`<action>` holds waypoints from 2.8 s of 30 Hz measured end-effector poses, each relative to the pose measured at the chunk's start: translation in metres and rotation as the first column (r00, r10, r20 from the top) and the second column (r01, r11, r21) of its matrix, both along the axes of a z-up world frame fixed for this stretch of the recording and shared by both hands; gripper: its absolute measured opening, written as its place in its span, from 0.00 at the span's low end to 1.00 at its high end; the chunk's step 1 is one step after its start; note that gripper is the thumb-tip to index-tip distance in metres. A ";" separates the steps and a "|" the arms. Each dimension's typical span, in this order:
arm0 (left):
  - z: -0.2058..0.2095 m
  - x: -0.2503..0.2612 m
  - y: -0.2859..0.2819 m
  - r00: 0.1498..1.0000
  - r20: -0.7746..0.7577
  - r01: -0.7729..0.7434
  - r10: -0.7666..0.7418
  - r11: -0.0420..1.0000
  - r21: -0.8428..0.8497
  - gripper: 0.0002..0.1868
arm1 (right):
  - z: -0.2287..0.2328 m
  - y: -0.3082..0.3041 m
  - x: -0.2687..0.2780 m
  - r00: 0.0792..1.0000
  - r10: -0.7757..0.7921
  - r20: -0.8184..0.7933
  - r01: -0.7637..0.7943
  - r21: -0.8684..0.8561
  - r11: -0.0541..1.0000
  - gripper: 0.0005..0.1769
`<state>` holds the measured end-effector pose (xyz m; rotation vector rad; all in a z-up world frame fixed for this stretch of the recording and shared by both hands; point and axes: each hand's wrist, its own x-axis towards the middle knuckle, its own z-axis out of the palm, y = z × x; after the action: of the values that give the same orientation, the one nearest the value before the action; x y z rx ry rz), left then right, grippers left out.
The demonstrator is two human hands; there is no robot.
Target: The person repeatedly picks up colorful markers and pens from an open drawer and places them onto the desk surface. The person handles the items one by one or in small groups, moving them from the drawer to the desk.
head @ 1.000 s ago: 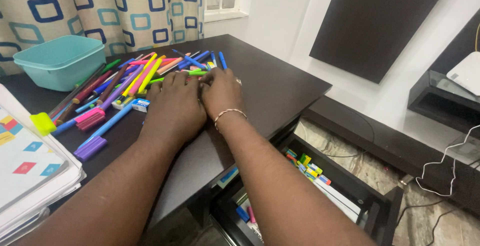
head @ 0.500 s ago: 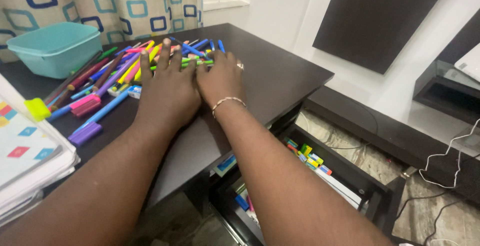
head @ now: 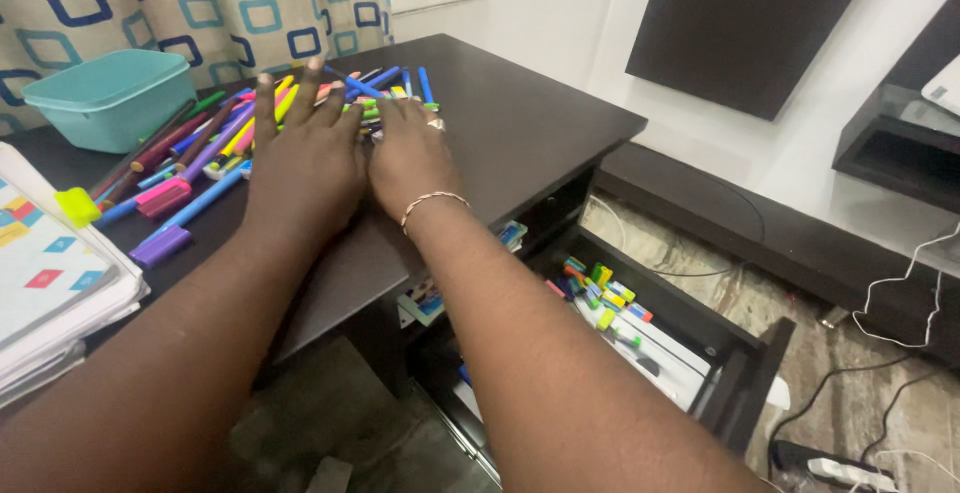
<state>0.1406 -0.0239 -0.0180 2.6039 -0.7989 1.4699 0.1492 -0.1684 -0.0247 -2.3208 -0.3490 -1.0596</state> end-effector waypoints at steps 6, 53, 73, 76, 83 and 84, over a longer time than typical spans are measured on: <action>0.008 -0.015 -0.003 0.998 -0.061 -0.010 0.013 0.998 0.055 0.21 | 0.001 -0.005 -0.021 0.995 0.074 -0.060 -0.077 -0.064 0.995 0.21; -0.124 -0.153 -0.186 0.316 -0.940 0.237 0.128 0.949 0.209 0.56 | -0.166 -0.244 -0.165 0.576 -0.481 -0.661 0.242 -0.424 0.873 0.50; -0.132 -0.155 -0.175 0.398 -0.917 0.077 0.011 0.996 0.045 0.10 | -0.182 -0.247 -0.174 0.668 -0.371 -0.645 0.254 -0.270 0.929 0.18; -0.129 -0.159 -0.176 0.353 -0.935 0.035 0.040 0.998 0.056 0.11 | -0.180 -0.247 -0.178 0.738 -0.379 -0.558 0.265 -0.277 0.924 0.18; -0.122 -0.165 -0.177 0.343 -0.939 0.026 0.014 0.999 0.024 0.11 | -0.175 -0.242 -0.184 0.848 -0.317 -0.425 0.246 -0.214 0.945 0.17; -0.123 -0.165 -0.177 0.342 -0.940 0.019 0.003 1.000 0.010 0.11 | -0.174 -0.241 -0.183 0.861 -0.320 -0.395 0.254 -0.210 0.944 0.17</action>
<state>-0.0245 -0.2008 -0.1407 2.7412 -0.5900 -0.2737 -0.0334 -0.4091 -0.1992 -2.7197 0.0984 -0.6359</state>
